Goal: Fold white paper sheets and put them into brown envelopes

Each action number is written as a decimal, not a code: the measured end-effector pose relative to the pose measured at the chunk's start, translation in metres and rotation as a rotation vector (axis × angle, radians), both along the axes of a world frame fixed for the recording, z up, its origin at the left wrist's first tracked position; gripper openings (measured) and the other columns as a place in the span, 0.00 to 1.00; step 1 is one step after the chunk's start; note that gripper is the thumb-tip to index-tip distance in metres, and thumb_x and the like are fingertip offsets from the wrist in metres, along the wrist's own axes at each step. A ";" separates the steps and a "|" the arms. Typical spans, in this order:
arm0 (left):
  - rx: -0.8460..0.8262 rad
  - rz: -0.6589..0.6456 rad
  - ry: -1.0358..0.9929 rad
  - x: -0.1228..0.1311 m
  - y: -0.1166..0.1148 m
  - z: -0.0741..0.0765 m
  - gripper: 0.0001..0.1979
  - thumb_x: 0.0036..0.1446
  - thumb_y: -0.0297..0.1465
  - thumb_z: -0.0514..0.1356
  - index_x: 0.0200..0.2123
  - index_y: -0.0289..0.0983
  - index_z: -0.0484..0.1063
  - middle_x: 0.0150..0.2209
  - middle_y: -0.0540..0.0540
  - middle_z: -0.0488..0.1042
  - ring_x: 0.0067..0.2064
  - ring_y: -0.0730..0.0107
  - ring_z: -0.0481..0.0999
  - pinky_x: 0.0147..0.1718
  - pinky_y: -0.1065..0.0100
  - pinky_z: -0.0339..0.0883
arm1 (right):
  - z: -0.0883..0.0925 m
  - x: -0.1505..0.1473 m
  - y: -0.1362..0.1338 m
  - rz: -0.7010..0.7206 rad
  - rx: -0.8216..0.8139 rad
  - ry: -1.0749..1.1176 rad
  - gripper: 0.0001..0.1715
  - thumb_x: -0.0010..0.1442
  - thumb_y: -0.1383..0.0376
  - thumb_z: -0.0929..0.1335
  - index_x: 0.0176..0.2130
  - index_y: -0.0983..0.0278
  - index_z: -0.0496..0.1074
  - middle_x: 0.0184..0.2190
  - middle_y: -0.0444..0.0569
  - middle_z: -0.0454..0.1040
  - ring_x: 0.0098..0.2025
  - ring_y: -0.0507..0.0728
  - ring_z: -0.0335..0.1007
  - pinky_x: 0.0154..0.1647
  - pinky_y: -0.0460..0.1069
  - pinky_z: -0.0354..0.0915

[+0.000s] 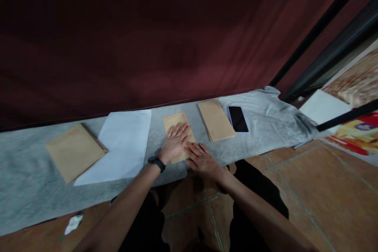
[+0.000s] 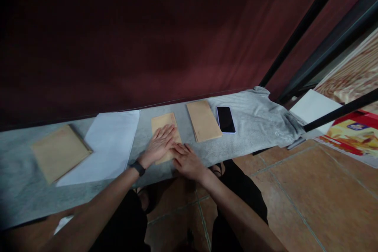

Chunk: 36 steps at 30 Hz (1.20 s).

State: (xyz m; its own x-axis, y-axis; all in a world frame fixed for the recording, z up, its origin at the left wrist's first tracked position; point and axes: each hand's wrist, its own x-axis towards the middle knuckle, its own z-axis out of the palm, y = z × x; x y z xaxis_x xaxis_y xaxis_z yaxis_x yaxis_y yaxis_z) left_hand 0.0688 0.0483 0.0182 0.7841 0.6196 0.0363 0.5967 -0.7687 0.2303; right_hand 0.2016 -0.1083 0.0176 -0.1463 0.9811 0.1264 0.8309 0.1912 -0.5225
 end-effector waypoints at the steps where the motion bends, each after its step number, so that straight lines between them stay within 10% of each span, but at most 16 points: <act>1: -0.015 -0.015 0.003 -0.006 -0.007 0.000 0.28 0.73 0.39 0.41 0.73 0.42 0.51 0.74 0.48 0.52 0.75 0.60 0.45 0.72 0.50 0.38 | 0.002 0.005 0.003 0.023 -0.009 0.042 0.27 0.71 0.63 0.64 0.67 0.60 0.65 0.70 0.54 0.61 0.72 0.62 0.55 0.73 0.63 0.50; 12: 0.102 -0.086 0.013 -0.045 -0.087 0.001 0.32 0.72 0.44 0.45 0.72 0.34 0.51 0.73 0.37 0.53 0.75 0.54 0.47 0.71 0.42 0.43 | 0.006 0.019 0.022 -0.076 0.021 0.355 0.18 0.66 0.72 0.64 0.47 0.59 0.80 0.51 0.49 0.81 0.55 0.57 0.76 0.60 0.54 0.67; 25: 0.173 -0.251 -0.013 -0.054 -0.099 0.012 0.37 0.68 0.46 0.54 0.73 0.37 0.50 0.73 0.36 0.53 0.73 0.50 0.52 0.69 0.43 0.51 | 0.018 0.013 0.023 -0.135 0.005 0.178 0.20 0.66 0.73 0.63 0.50 0.61 0.79 0.49 0.51 0.80 0.51 0.58 0.76 0.57 0.53 0.68; 36: 0.158 -0.176 -0.067 -0.047 -0.106 0.016 0.24 0.70 0.43 0.52 0.62 0.37 0.68 0.66 0.37 0.67 0.70 0.49 0.60 0.68 0.41 0.52 | 0.023 0.007 0.030 -0.093 0.024 0.159 0.21 0.71 0.68 0.60 0.57 0.62 0.75 0.57 0.53 0.76 0.58 0.58 0.73 0.62 0.55 0.67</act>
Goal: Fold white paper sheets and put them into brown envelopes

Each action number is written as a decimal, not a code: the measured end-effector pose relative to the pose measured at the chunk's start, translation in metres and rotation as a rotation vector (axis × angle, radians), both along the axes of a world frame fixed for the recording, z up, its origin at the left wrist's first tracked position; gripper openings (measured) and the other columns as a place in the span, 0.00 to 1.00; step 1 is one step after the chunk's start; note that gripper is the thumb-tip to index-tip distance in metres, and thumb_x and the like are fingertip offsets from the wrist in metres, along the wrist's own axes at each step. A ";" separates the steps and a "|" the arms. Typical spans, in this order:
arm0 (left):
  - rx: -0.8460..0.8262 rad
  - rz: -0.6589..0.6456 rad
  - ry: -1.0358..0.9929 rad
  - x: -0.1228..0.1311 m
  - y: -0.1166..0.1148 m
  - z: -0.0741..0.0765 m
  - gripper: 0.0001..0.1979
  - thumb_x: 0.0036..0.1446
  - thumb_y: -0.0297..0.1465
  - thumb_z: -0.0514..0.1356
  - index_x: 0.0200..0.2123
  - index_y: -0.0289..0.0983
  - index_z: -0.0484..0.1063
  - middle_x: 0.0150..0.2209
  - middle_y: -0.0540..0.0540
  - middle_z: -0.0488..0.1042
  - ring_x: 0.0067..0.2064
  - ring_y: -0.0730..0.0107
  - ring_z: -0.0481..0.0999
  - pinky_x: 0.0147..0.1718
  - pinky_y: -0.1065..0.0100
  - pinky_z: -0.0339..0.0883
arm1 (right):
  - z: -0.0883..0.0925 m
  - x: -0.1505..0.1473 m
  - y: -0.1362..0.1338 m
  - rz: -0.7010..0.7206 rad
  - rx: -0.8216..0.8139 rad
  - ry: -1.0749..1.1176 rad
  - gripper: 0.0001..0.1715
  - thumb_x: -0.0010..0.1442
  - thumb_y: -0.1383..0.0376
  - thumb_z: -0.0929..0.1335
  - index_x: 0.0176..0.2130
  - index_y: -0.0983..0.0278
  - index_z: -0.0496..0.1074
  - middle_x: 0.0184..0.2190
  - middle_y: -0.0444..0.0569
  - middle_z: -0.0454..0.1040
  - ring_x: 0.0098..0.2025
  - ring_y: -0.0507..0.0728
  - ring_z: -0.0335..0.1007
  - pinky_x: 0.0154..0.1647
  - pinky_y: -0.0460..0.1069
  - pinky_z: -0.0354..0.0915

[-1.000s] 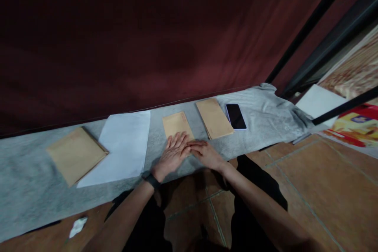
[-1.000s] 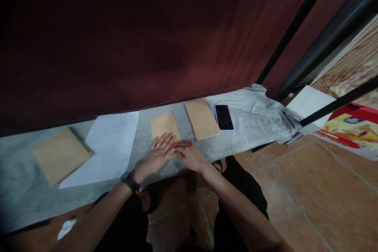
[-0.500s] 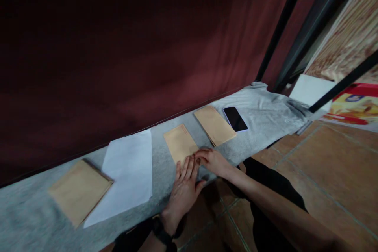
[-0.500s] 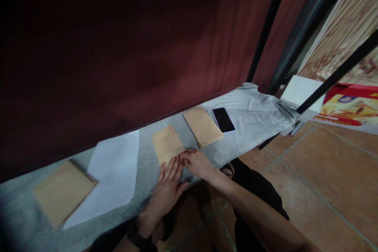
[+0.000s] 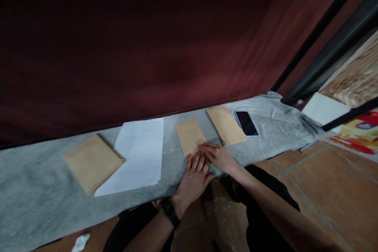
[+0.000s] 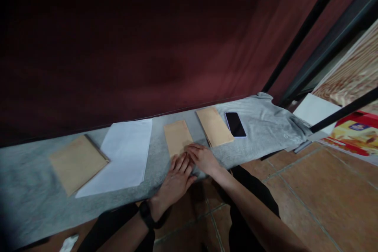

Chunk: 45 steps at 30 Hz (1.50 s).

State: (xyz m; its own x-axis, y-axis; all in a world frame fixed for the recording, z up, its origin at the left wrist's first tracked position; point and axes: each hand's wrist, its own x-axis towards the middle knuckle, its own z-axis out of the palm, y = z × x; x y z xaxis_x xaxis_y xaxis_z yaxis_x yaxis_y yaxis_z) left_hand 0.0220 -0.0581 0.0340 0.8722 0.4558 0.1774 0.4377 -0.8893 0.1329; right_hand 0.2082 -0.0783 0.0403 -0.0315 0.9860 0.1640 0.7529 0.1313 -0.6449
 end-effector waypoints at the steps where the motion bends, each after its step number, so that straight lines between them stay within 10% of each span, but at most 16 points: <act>1: 0.006 0.005 -0.008 0.001 -0.001 -0.001 0.23 0.70 0.42 0.53 0.60 0.36 0.69 0.65 0.36 0.69 0.69 0.48 0.62 0.68 0.41 0.52 | 0.001 -0.002 0.004 0.029 0.012 -0.004 0.22 0.71 0.66 0.60 0.59 0.62 0.73 0.59 0.54 0.75 0.61 0.58 0.70 0.64 0.56 0.65; 7: 0.080 0.031 0.003 0.010 0.000 -0.002 0.16 0.67 0.29 0.54 0.56 0.37 0.72 0.57 0.37 0.75 0.63 0.49 0.70 0.65 0.42 0.58 | -0.008 -0.012 0.047 0.132 0.015 -0.099 0.27 0.74 0.60 0.58 0.66 0.64 0.66 0.68 0.54 0.64 0.72 0.58 0.55 0.73 0.59 0.52; 23: 0.136 -0.015 0.195 0.016 0.011 0.003 0.23 0.63 0.18 0.52 0.61 0.32 0.68 0.63 0.35 0.71 0.64 0.55 0.71 0.63 0.54 0.65 | -0.036 -0.009 0.119 -0.247 0.027 -0.470 0.31 0.75 0.56 0.57 0.70 0.68 0.59 0.71 0.57 0.57 0.72 0.62 0.54 0.72 0.60 0.51; 45: -0.099 0.064 -0.023 0.016 0.016 0.015 0.15 0.64 0.20 0.53 0.50 0.36 0.72 0.52 0.40 0.78 0.54 0.59 0.77 0.55 0.57 0.71 | -0.024 0.019 -0.024 0.054 0.040 -0.319 0.26 0.73 0.62 0.62 0.66 0.64 0.65 0.68 0.54 0.64 0.69 0.59 0.60 0.71 0.59 0.57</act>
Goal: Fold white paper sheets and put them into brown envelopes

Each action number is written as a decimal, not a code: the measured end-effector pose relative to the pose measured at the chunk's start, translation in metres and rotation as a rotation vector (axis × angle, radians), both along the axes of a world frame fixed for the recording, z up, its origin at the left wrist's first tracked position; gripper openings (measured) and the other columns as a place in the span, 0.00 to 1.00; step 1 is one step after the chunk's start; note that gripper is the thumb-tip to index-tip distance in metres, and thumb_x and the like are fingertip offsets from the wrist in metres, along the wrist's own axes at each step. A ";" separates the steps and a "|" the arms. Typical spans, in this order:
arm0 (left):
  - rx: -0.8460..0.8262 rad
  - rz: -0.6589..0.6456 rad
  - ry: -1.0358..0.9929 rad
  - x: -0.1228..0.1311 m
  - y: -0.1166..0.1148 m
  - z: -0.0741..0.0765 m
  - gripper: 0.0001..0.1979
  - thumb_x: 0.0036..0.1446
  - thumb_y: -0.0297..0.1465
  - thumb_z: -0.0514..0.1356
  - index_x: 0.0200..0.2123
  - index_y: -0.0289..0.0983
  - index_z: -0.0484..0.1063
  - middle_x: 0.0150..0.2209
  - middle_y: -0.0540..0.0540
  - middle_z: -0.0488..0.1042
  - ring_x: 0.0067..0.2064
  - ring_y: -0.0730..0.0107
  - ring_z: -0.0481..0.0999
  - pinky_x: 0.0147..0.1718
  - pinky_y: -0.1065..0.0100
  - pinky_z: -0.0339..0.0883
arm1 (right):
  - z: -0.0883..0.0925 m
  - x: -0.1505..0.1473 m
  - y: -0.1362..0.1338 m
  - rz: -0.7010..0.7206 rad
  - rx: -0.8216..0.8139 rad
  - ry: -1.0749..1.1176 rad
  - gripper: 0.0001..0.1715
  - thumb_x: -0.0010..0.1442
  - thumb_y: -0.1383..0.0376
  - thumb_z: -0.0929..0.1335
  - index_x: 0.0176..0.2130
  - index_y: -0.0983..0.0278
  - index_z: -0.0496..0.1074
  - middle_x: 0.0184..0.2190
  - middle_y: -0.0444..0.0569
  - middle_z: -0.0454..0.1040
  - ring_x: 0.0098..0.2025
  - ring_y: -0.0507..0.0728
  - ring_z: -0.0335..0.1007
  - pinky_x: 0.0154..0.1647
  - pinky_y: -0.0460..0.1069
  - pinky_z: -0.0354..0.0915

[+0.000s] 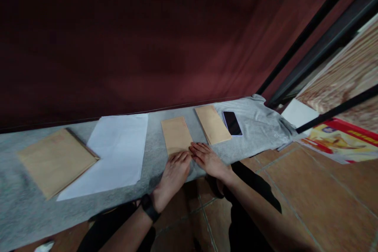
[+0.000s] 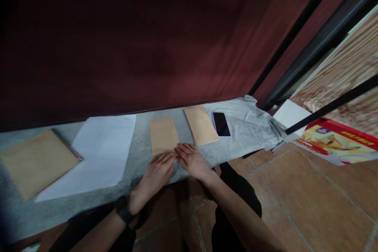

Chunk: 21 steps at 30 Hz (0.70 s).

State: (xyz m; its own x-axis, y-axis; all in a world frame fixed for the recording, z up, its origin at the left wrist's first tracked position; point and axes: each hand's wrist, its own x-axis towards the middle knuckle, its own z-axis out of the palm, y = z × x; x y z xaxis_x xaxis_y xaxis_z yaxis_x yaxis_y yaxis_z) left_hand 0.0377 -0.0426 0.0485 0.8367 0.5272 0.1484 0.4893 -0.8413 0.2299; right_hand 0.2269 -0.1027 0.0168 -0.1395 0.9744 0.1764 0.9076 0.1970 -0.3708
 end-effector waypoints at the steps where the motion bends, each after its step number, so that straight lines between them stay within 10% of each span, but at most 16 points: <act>1: -0.017 0.013 -0.027 0.001 0.002 0.000 0.13 0.66 0.23 0.52 0.49 0.36 0.72 0.50 0.41 0.78 0.53 0.59 0.77 0.54 0.57 0.71 | 0.001 0.002 0.001 0.005 0.003 0.025 0.25 0.72 0.62 0.63 0.65 0.63 0.67 0.67 0.53 0.65 0.69 0.59 0.61 0.70 0.59 0.58; 12: 0.032 0.165 -0.083 0.012 0.030 -0.037 0.24 0.70 0.31 0.45 0.65 0.31 0.64 0.68 0.34 0.64 0.70 0.55 0.61 0.66 0.51 0.59 | 0.015 0.000 0.012 0.017 0.023 -0.029 0.16 0.72 0.66 0.64 0.55 0.61 0.75 0.58 0.50 0.75 0.56 0.58 0.73 0.61 0.55 0.68; 21: 0.040 0.192 0.074 0.031 0.051 -0.027 0.28 0.70 0.32 0.43 0.71 0.34 0.56 0.72 0.39 0.57 0.74 0.58 0.52 0.70 0.50 0.48 | 0.017 -0.003 0.011 0.009 0.015 -0.080 0.17 0.72 0.67 0.64 0.56 0.60 0.74 0.58 0.52 0.74 0.57 0.59 0.72 0.61 0.57 0.68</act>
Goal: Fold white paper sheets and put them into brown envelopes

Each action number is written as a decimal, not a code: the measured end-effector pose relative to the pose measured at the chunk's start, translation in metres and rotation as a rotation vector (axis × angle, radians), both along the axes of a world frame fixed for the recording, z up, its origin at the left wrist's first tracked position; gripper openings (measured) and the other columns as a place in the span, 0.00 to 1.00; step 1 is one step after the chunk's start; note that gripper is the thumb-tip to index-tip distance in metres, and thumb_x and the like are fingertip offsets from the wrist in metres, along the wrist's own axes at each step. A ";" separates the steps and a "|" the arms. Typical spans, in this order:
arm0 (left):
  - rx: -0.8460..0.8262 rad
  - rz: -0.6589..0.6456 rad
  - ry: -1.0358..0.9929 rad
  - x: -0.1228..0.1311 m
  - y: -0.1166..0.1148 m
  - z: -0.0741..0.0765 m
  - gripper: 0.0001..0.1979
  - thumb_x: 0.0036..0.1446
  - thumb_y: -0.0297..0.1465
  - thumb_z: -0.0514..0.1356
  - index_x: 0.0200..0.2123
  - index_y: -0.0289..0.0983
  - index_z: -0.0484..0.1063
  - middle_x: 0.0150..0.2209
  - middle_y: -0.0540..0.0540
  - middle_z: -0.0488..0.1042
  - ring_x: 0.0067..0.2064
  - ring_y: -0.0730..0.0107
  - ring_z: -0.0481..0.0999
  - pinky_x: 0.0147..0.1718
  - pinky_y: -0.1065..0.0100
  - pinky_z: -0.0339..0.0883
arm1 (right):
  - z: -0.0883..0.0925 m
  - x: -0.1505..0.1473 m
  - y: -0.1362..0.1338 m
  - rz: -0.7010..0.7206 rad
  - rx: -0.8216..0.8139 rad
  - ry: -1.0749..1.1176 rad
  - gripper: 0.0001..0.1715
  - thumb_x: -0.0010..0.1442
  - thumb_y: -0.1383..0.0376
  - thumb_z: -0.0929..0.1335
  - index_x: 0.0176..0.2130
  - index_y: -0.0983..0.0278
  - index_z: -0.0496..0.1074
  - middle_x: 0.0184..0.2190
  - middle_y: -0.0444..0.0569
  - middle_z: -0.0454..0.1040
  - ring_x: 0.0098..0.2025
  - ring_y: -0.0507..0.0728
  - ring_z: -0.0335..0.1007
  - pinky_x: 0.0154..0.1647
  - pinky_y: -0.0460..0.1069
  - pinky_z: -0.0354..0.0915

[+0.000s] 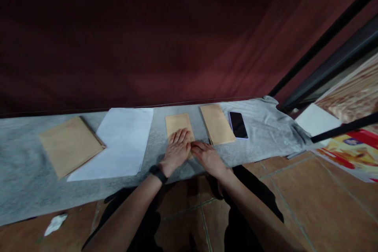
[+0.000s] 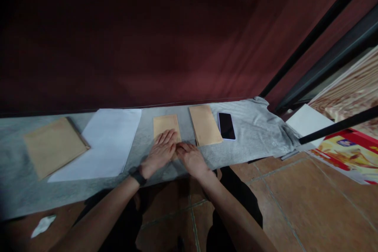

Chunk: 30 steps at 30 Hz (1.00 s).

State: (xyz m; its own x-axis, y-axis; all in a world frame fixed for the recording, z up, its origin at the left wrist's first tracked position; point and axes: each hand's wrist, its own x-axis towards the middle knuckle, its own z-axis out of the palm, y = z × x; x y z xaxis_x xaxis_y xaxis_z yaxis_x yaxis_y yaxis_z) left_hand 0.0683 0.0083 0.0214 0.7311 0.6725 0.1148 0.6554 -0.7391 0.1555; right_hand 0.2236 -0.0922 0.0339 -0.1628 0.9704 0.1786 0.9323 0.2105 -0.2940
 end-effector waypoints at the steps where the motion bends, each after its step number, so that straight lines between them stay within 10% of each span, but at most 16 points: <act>1: -0.003 0.012 0.007 0.004 0.004 0.000 0.29 0.69 0.32 0.43 0.71 0.35 0.55 0.72 0.40 0.56 0.74 0.57 0.51 0.70 0.49 0.46 | 0.000 0.000 0.000 0.001 -0.005 -0.002 0.17 0.72 0.68 0.63 0.56 0.60 0.74 0.58 0.53 0.74 0.57 0.59 0.72 0.61 0.56 0.68; 30: 0.009 0.045 -0.042 0.019 0.038 -0.001 0.30 0.71 0.41 0.44 0.71 0.36 0.55 0.73 0.43 0.54 0.74 0.54 0.48 0.72 0.48 0.37 | -0.008 -0.009 -0.022 0.142 -0.016 -0.075 0.26 0.71 0.67 0.63 0.66 0.64 0.65 0.66 0.58 0.66 0.68 0.64 0.62 0.72 0.63 0.56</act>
State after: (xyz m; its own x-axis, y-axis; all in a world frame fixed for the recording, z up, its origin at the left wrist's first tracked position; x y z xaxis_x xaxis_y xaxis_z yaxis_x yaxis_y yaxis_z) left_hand 0.0868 0.0462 0.0200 0.6945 0.7034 0.1511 0.6811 -0.7105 0.1771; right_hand 0.2142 -0.1138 0.0264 -0.3110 0.9392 0.1453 0.9130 0.3377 -0.2289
